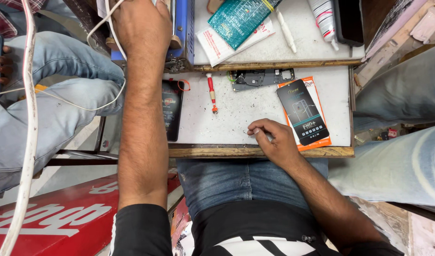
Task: The person repairs a smartphone at a workbench. They handle the disassembled phone body, peel a protective backing from a new screen or panel, align and press it onto the phone frame, and press along the edges to seat it, working with the phone parts and a small tool on the bench.
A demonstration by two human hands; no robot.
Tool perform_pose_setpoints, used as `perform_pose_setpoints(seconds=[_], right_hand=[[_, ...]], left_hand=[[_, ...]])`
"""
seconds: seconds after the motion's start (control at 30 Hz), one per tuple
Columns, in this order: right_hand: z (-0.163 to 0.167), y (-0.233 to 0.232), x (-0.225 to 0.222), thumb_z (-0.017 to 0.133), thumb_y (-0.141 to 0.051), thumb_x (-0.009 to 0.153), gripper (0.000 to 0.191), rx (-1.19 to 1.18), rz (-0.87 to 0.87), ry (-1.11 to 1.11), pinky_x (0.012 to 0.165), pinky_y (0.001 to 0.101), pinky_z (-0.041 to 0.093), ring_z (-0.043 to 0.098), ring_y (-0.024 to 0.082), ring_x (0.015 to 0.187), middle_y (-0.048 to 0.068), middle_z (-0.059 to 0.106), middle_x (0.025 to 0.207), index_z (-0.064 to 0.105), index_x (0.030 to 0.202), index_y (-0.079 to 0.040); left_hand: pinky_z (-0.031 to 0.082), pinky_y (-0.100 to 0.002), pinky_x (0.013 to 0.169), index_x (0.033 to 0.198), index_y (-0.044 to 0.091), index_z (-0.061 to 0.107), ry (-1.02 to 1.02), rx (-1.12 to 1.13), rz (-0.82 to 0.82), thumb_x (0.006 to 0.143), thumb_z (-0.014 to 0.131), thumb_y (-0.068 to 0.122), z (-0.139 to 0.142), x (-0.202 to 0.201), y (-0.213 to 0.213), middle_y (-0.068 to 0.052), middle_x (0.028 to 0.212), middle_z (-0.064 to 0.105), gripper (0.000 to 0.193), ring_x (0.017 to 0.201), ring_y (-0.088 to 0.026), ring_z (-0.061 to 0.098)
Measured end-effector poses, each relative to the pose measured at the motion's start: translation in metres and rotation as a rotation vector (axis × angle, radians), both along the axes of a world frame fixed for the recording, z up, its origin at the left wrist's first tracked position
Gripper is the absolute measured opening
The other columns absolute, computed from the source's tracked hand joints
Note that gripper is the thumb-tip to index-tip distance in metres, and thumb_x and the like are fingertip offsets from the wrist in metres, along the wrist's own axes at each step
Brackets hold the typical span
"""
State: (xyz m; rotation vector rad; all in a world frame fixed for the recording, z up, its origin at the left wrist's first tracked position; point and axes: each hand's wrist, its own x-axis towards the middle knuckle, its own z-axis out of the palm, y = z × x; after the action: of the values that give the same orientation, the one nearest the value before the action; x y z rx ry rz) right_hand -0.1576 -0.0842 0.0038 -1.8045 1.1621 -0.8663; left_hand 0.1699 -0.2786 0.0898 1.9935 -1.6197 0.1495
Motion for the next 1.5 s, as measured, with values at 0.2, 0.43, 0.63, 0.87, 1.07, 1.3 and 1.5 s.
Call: perform_pose_setpoints(seconds=[0.2, 0.43, 0.63, 0.87, 1.07, 1.3, 1.5], right_hand=[[-0.001, 0.012, -0.024, 0.044, -0.006, 0.107, 0.022, -0.093, -0.041, -0.061, 0.079, 0.0271, 0.063, 0.077, 0.015, 0.088, 0.01, 0.078, 0.1, 0.066, 0.108, -0.004], [0.043, 0.019, -0.058, 0.066, -0.018, 0.1, 0.032, -0.337, -0.435, 0.391, 0.109, 0.0459, 0.054, 0.066, 0.033, 0.127, 0.019, 0.069, 0.132, 0.062, 0.128, -0.003], [0.05, -0.003, -0.047, 0.087, -0.032, 0.079, 0.085, -0.144, -0.319, 0.868, 0.115, 0.0606, 0.028, 0.034, 0.047, 0.144, 0.033, 0.035, 0.155, 0.046, 0.15, -0.01], [0.052, -0.017, -0.059, 0.079, -0.022, 0.081, 0.079, -0.158, -0.346, 0.732, 0.121, 0.0544, 0.032, 0.038, 0.045, 0.145, 0.03, 0.038, 0.161, 0.049, 0.153, -0.01], [0.059, -0.031, -0.065, 0.079, -0.016, 0.083, 0.069, -0.241, -0.298, 0.776, 0.122, 0.0567, 0.03, 0.039, 0.045, 0.146, 0.027, 0.042, 0.159, 0.057, 0.148, -0.008], [0.027, -0.004, -0.025, 0.066, -0.008, 0.091, 0.018, -0.362, -0.018, 0.5, 0.123, 0.056, 0.036, 0.05, 0.039, 0.144, 0.012, 0.071, 0.125, 0.067, 0.109, -0.009], [0.013, 0.012, -0.003, 0.056, -0.009, 0.099, 0.01, -0.203, 0.127, 0.356, 0.114, 0.0523, 0.047, 0.065, 0.035, 0.127, 0.011, 0.074, 0.106, 0.064, 0.099, -0.005]], left_hand=[[0.056, -0.05, 0.087, 0.125, -0.002, 0.069, 0.102, -0.336, -0.286, 0.1, 0.073, 0.016, 0.013, -0.054, 0.087, -0.026, 0.113, 0.069, 0.031, 0.103, -0.041, 0.068], [0.063, -0.032, 0.074, 0.108, 0.002, 0.074, 0.442, -0.211, -0.288, 0.103, 0.065, 0.007, -0.043, -0.086, 0.171, -0.014, 0.098, 0.076, 0.012, 0.086, -0.024, 0.077], [0.063, -0.032, 0.069, 0.104, 0.002, 0.074, 0.534, -0.03, -0.252, 0.099, 0.067, 0.011, -0.083, -0.095, 0.193, -0.011, 0.091, 0.077, 0.012, 0.079, -0.021, 0.077], [0.063, -0.033, 0.071, 0.104, 0.003, 0.073, 0.531, 0.007, -0.212, 0.099, 0.067, 0.012, -0.099, -0.088, 0.2, -0.012, 0.092, 0.076, 0.013, 0.079, -0.022, 0.077], [0.062, -0.035, 0.071, 0.106, 0.004, 0.074, 0.482, 0.039, -0.206, 0.097, 0.068, 0.013, -0.096, -0.089, 0.2, -0.011, 0.094, 0.077, 0.014, 0.08, -0.023, 0.077], [0.062, -0.037, 0.074, 0.111, 0.005, 0.073, 0.38, 0.085, -0.231, 0.098, 0.065, 0.014, -0.1, -0.089, 0.199, -0.011, 0.097, 0.076, 0.018, 0.084, -0.025, 0.077], [0.063, -0.034, 0.068, 0.116, 0.005, 0.071, 0.391, 0.137, -0.192, 0.103, 0.063, 0.017, -0.101, -0.073, 0.193, -0.013, 0.101, 0.076, 0.021, 0.079, -0.023, 0.077]])
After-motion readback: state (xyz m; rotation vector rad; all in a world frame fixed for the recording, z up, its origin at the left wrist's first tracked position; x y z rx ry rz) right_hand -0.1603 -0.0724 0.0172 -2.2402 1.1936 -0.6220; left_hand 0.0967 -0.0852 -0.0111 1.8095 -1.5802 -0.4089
